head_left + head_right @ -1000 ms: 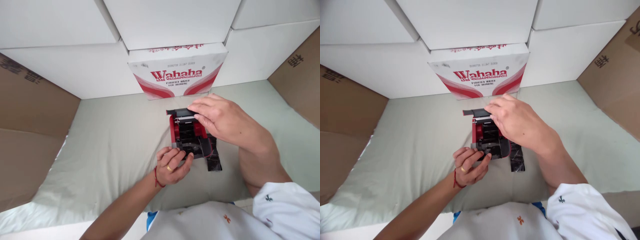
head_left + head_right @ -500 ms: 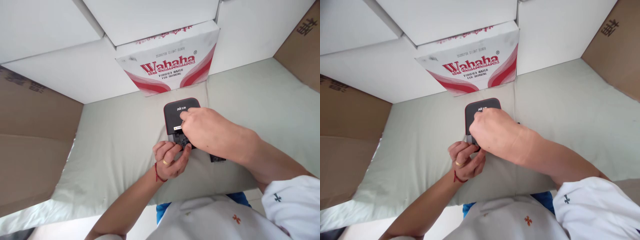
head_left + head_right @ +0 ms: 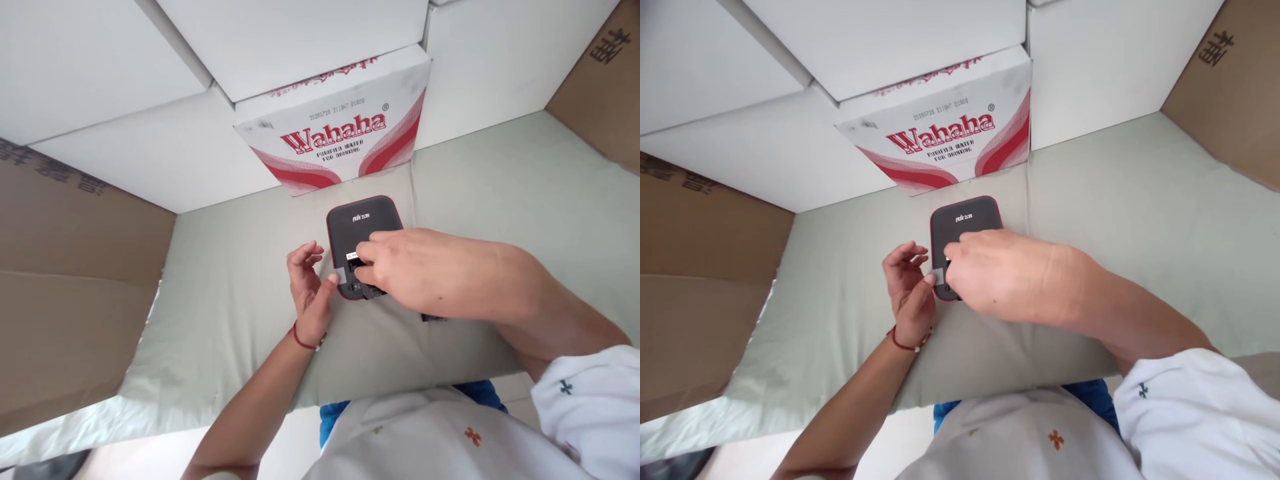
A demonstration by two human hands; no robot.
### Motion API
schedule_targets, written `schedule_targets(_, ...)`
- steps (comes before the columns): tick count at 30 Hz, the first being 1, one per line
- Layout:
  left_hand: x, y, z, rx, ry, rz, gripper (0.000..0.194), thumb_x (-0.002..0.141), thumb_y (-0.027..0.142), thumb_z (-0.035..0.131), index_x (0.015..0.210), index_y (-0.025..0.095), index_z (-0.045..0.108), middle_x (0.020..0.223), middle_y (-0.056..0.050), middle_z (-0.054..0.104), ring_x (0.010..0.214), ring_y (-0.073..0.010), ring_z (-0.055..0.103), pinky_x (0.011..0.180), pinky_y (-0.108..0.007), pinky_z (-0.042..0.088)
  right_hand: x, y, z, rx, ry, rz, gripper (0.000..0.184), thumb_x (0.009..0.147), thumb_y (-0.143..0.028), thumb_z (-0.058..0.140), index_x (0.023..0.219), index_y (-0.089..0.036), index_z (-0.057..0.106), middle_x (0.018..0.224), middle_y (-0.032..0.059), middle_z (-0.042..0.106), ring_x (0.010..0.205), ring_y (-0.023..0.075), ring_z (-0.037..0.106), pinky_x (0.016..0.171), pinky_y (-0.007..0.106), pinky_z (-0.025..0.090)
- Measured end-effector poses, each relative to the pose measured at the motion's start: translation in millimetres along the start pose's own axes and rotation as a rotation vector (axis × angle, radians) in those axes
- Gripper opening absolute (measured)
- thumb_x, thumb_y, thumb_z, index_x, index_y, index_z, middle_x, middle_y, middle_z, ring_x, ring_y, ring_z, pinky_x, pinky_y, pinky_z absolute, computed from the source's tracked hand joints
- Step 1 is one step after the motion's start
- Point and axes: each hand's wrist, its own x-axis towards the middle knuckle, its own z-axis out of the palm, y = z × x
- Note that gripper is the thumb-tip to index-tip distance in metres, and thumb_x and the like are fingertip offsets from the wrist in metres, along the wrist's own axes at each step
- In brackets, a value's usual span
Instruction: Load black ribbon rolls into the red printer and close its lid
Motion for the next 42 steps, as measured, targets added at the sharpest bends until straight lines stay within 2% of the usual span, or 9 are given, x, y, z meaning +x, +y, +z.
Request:
schedule_targets(4, 8, -4, 3.7, -0.321, -0.134, -0.268, 0.069, 0.083, 0.054, 0.081, 0.146, 0.042, 0.055, 0.154, -0.002, 0.052, 0.146, -0.0278, 0.048, 0.121, -0.044, 0.044, -6, -6, 13, -0.021, 0.055, -0.008, 0.029, 0.092, -0.002, 0.053, 0.098, -0.016, 0.077, 0.093, 0.0072, 0.060, 0.075, 0.0192, 0.042, 0.060, 0.034, 0.029)
schedule_targets(9, 10, -1, 8.8, -0.484, -0.218, -0.384, 0.085, 0.081, 0.054, 0.084, 0.156, 0.045, 0.046, 0.168, 0.000, 0.044, 0.160, -0.0311, 0.038, 0.134, -0.052, 0.033, -21, -15, 35, -0.174, 0.179, -0.131, 0.008, 0.082, -0.012, 0.070, 0.083, -0.020, 0.073, 0.080, 0.0065, 0.055, 0.074, 0.0211, 0.040, 0.057, 0.036, 0.026)
schedule_targets(13, 13, -2, 8.4, -0.512, -0.271, -0.387, 0.096, 0.081, 0.054, 0.085, 0.162, 0.048, 0.034, 0.176, 0.000, 0.035, 0.167, -0.0312, 0.029, 0.138, -0.054, 0.028, -21, -27, 36, -0.207, 0.057, -0.185, 0.014, 0.076, -0.018, 0.076, 0.067, -0.022, 0.065, 0.070, 0.0070, 0.051, 0.072, 0.0216, 0.039, 0.057, 0.037, 0.026)
schedule_targets(17, 16, -4, 7.5, -0.540, -0.290, -0.375, 0.100, 0.082, 0.053, 0.087, 0.163, 0.051, 0.029, 0.179, 0.001, 0.029, 0.170, -0.0298, 0.020, 0.140, -0.054, 0.022, -13, -32, 32, -0.177, -0.022, -0.097, 0.008, 0.078, -0.025, 0.076, 0.076, -0.020, 0.071, 0.081, 0.0105, 0.057, 0.073, 0.0217, 0.041, 0.053, 0.036, 0.024)
schedule_targets(26, 17, -15, 9.1, -0.477, -0.329, -0.278, 0.099, 0.085, 0.062, 0.084, 0.163, 0.052, 0.025, 0.181, 0.001, 0.022, 0.172, -0.0300, 0.014, 0.140, -0.057, 0.020, -12, -29, 13, -0.066, -0.073, -0.053, 0.007, 0.084, -0.014, 0.069, 0.079, -0.018, 0.072, 0.080, 0.0083, 0.060, 0.068, 0.0193, 0.044, 0.049, 0.034, 0.022)
schedule_targets(29, 16, -23, 8.8, -0.492, -0.337, -0.273, 0.098, 0.083, 0.066, 0.084, 0.163, 0.046, 0.031, 0.181, -0.003, 0.023, 0.171, -0.0315, 0.015, 0.141, -0.056, 0.015, -9, -13, 13, -0.011, 0.018, -0.070, 0.016, 0.089, -0.008, 0.061, 0.087, -0.018, 0.073, 0.086, 0.0069, 0.067, 0.071, 0.0187, 0.051, 0.056, 0.033, 0.029)
schedule_targets(33, 17, -29, 8.6, -0.495, -0.363, -0.260, 0.098, 0.084, 0.067, 0.083, 0.164, 0.045, 0.030, 0.179, -0.005, 0.027, 0.170, -0.0317, 0.021, 0.140, -0.056, 0.017, 11, 9, 6, 0.045, 0.180, 0.186, 0.027, 0.101, -0.010, 0.047, 0.096, -0.017, 0.073, 0.095, 0.0086, 0.074, 0.072, 0.0177, 0.059, 0.064, 0.033, 0.035)
schedule_targets(37, 19, -30, 9.3, -0.522, -0.374, -0.256, 0.098, 0.084, 0.067, 0.083, 0.164, 0.044, 0.030, 0.178, -0.005, 0.029, 0.169, -0.0315, 0.022, 0.141, -0.057, 0.015, 41, 12, 1, -0.016, 0.041, 0.447, 0.030, 0.099, -0.009, 0.048, 0.100, -0.014, 0.077, 0.098, 0.0144, 0.078, 0.084, 0.0247, 0.071, 0.064, 0.034, 0.038)
schedule_targets(42, 20, -31, 9.5, -0.540, -0.384, -0.248, 0.094, 0.085, 0.063, 0.083, 0.162, 0.041, 0.035, 0.178, -0.005, 0.030, 0.169, -0.0313, 0.022, 0.141, -0.056, 0.015, 65, 14, 10, -0.031, 0.045, 0.516, 0.031, 0.099, -0.010, 0.049, 0.107, -0.011, 0.079, 0.107, 0.0214, 0.080, 0.102, 0.0297, 0.076, 0.073, 0.034, 0.047)
